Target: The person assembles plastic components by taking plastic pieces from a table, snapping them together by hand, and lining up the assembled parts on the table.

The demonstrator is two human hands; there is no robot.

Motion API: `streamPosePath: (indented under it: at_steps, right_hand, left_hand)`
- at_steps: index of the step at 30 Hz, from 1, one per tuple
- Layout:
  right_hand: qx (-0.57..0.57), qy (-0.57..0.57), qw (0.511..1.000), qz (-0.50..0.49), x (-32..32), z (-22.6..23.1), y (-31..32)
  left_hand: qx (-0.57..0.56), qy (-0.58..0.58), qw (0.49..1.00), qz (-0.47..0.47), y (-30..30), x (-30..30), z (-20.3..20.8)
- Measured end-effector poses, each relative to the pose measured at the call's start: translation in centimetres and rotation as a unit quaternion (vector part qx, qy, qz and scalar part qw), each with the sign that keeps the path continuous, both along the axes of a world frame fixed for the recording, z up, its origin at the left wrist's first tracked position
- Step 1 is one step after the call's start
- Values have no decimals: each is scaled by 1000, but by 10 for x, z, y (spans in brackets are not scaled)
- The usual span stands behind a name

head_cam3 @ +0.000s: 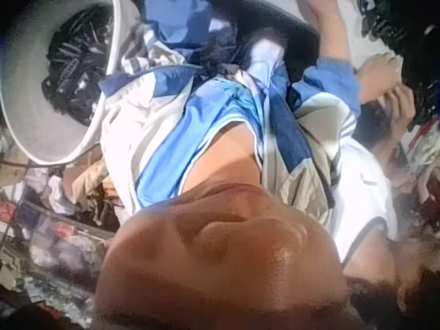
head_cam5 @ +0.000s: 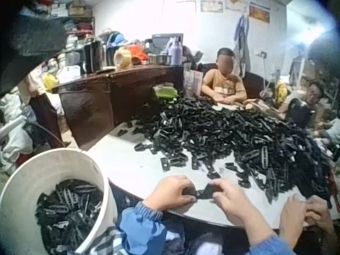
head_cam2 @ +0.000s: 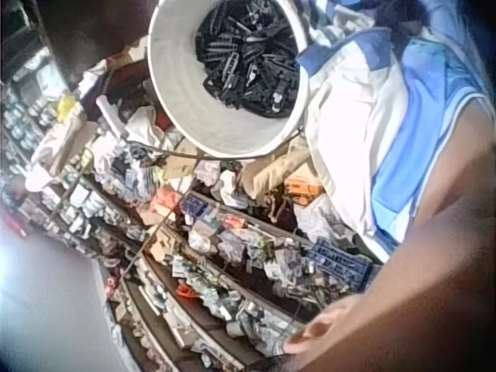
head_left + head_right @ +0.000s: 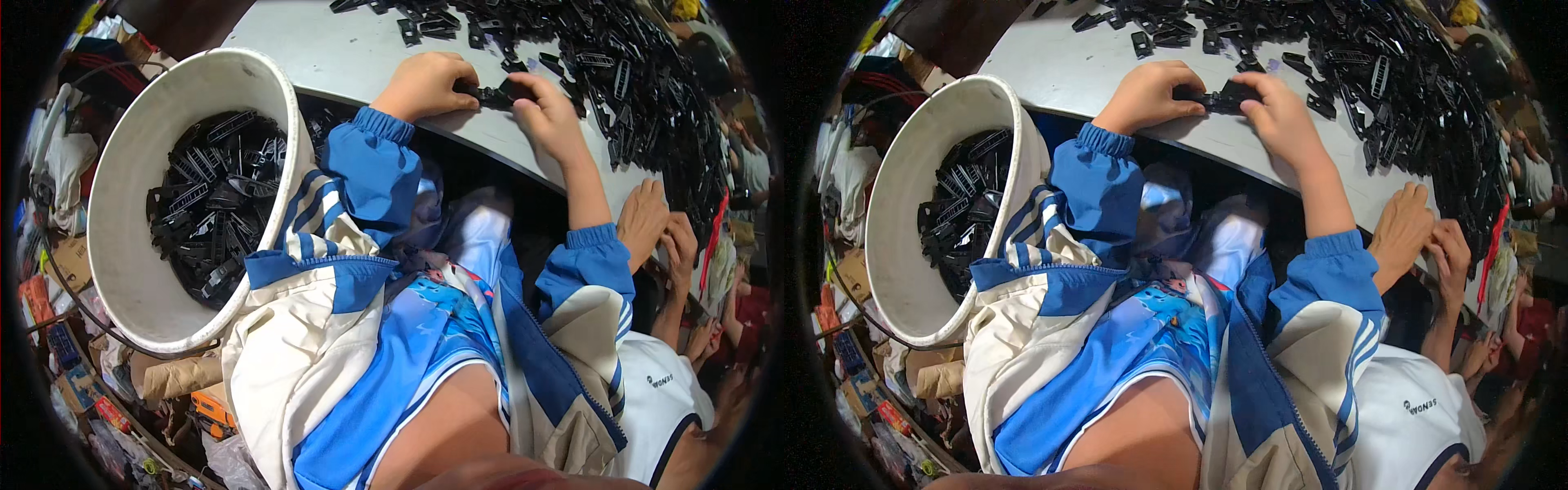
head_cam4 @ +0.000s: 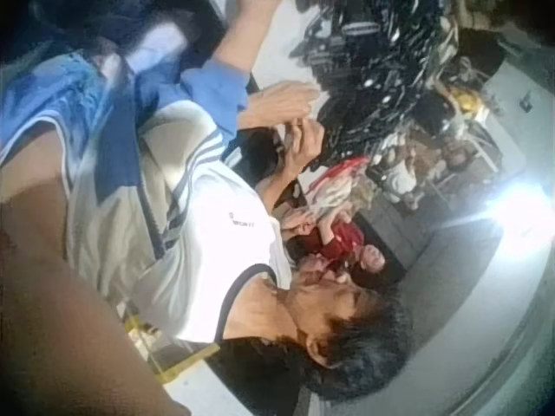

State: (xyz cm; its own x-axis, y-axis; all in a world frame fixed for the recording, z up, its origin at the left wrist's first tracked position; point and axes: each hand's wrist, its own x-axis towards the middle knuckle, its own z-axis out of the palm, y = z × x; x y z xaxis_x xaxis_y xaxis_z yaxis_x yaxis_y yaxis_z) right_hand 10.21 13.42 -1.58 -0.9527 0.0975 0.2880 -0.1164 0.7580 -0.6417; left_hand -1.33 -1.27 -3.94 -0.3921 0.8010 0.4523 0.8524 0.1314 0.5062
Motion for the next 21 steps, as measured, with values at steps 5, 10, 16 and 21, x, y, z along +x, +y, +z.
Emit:
streamPosePath:
  at_steps: [5,10,16,21]
  right_hand:
    - [141,37,989,12,-4,-5,0]
    - [88,70,994,-12,3,-14,6]
    - [157,71,984,-43,2,-11,-3]
    - [186,47,981,-1,-4,-8,2]
  left_hand:
    - [35,55,998,6,1,-2,-2]
    - [38,9,999,12,1,-6,-2]
    - [36,-43,998,17,1,-6,-2]
    - [33,-44,998,39,3,-4,-3]
